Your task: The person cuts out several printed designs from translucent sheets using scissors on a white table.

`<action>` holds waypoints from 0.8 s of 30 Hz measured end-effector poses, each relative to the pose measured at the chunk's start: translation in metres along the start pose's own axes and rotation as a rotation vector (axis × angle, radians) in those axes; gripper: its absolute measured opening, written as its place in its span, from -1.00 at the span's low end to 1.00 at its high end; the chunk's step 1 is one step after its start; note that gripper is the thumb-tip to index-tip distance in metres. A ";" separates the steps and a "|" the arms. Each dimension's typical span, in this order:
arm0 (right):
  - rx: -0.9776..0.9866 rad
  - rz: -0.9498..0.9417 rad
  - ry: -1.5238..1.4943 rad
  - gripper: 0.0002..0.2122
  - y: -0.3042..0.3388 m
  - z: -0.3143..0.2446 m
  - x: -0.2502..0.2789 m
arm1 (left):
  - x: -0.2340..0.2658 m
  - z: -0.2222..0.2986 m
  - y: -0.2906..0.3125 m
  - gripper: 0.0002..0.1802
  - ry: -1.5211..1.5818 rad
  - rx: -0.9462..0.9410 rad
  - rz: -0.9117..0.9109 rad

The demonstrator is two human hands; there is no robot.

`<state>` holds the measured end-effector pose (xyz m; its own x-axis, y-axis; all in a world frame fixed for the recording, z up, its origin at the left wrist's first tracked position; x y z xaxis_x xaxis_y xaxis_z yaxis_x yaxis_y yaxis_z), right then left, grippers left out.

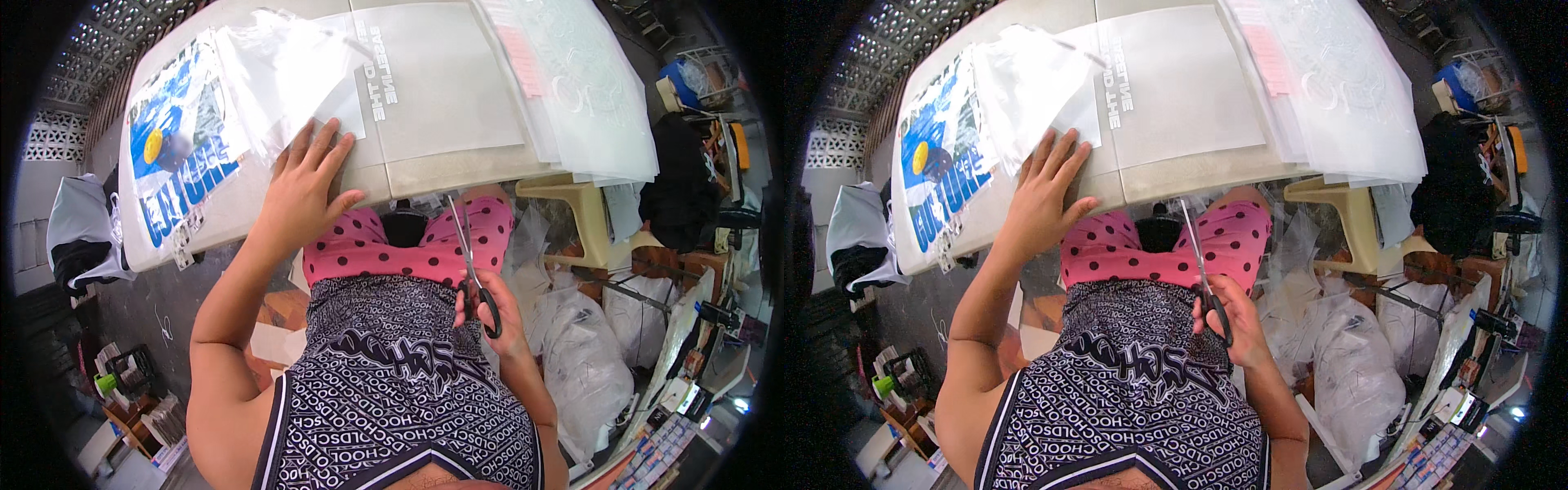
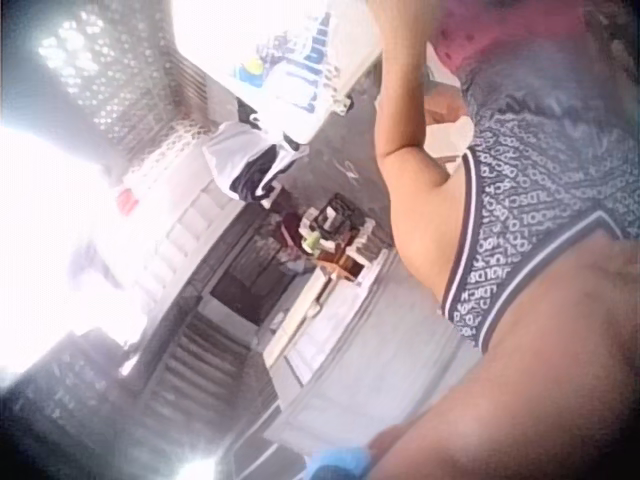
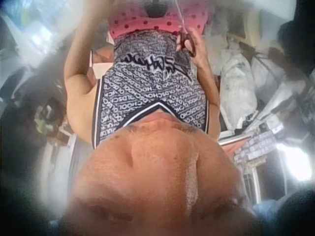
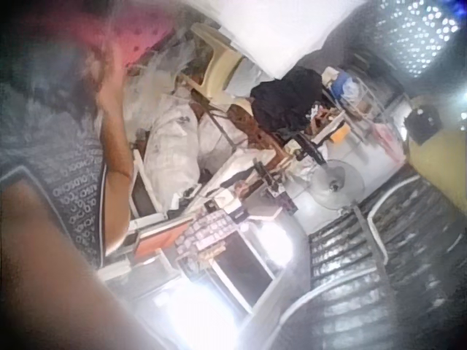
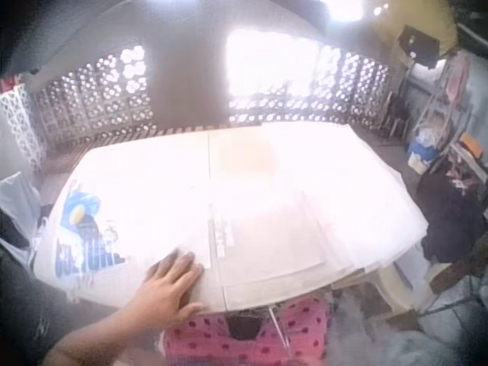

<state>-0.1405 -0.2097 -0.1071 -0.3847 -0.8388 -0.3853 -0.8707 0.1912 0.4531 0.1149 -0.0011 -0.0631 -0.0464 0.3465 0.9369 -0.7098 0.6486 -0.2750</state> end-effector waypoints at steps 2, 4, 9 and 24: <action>-0.052 -0.072 -0.001 -0.36 0.000 -0.001 -0.009 | -0.003 0.015 0.005 -0.14 -0.028 -0.005 0.048; -0.114 -0.087 0.029 -0.35 -0.002 0.001 -0.010 | -0.006 0.035 -0.001 -0.15 0.046 -0.084 0.117; -0.150 -0.081 0.055 -0.40 -0.002 -0.008 -0.015 | -0.014 0.060 0.002 -0.53 0.125 -0.229 0.262; -0.037 0.135 0.251 -0.65 -0.032 -0.025 -0.062 | -0.006 0.067 -0.010 -0.73 0.250 -0.212 0.338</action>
<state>-0.0808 -0.1767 -0.0777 -0.4043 -0.9079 -0.1111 -0.8034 0.2944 0.5176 0.0756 -0.0552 -0.0512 -0.0607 0.6981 0.7134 -0.5233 0.5864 -0.6183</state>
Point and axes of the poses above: each hand's wrist, its own y-axis away from the middle knuckle, its own x-axis out of the back of the hand, z = x × y, the point moved 5 cm from there along -y, towards the middle knuckle, and after that the axes turned 11 degrees about z, right-handed, at the moved point
